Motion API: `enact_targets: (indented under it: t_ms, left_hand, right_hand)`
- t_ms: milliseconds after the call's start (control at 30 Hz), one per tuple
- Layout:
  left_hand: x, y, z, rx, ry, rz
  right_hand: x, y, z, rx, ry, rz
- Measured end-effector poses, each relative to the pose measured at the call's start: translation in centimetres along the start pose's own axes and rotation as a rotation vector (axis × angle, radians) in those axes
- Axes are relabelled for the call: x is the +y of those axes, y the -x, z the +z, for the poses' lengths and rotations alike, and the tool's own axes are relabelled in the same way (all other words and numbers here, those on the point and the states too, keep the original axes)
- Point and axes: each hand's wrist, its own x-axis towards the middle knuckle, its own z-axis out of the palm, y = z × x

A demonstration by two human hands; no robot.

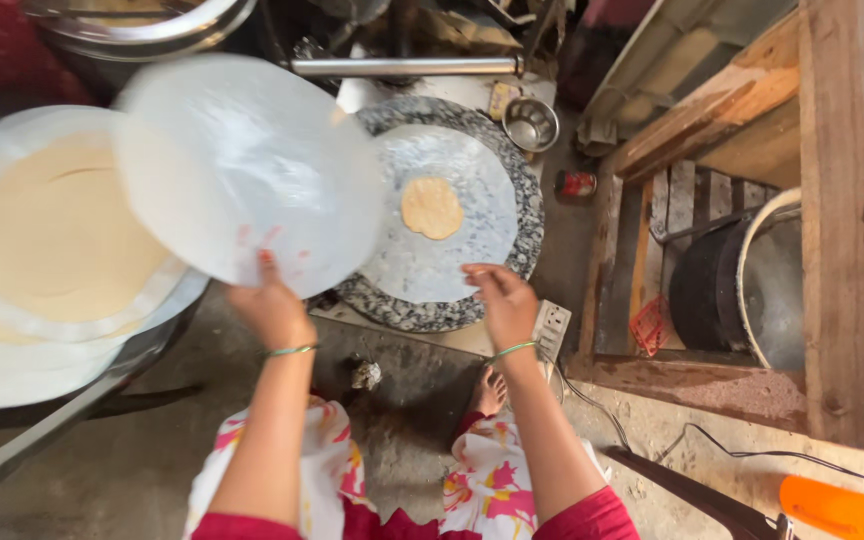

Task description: The person uses a manual dough sheeter to flatten dough balls into thin sheets. They place a dough ball between plastic sheets, run it through the machine, and stack the finished sheets. The person repeats this process for multiple dough balls.

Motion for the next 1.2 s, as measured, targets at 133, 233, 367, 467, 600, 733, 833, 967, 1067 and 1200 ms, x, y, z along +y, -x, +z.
enact_targets:
  t_ms: [133, 233, 367, 467, 600, 733, 833, 967, 1067, 1200]
  left_hand:
    - [1.5, 0.7, 1.3, -0.155, -0.415, 0.57]
    - [1.2, 1.5, 3.4, -0.24, -0.91, 0.703]
    - [-1.2, 2.1, 8.1, -0.596, -1.185, 0.854]
    - [-3.3, 1.8, 11.0, -0.733, -1.287, 0.917]
    - [-5.9, 2.6, 12.2, -0.886, -1.401, 0.945]
    - [-7.4, 4.6, 11.3, -0.946, -1.449, 0.84]
    - [-8.1, 5.1, 11.1, -0.976, -1.465, 0.82]
    - [-8.1, 4.8, 11.0, -0.988, -1.519, 0.77]
    - [-7.8, 4.3, 10.7, -0.989, -1.563, 0.747]
    - [-7.4, 4.3, 10.6, -0.989, -1.594, 0.733]
  right_hand:
    - [0.5, 0.2, 1.8, -0.049, 0.178, 0.011]
    - [0.7, 0.3, 3.6, -0.067, 0.274, 0.091]
    - [2.1, -0.6, 5.2, 0.106, 0.026, 0.091]
    - [4.2, -2.3, 4.9, 0.222, -0.306, 0.217]
    - [6.7, -4.4, 2.9, 0.352, -0.598, 0.639]
    - [7.9, -5.2, 0.7, 0.351, -0.558, 0.666]
    - [8.1, -5.5, -0.2, 0.295, -0.476, 0.595]
    - [8.3, -5.4, 0.1, 0.261, -0.34, 0.643]
    - [8.2, -5.0, 0.7, 0.238, -0.296, 0.678]
    - [7.8, -4.8, 0.9, 0.2, -0.292, 0.692]
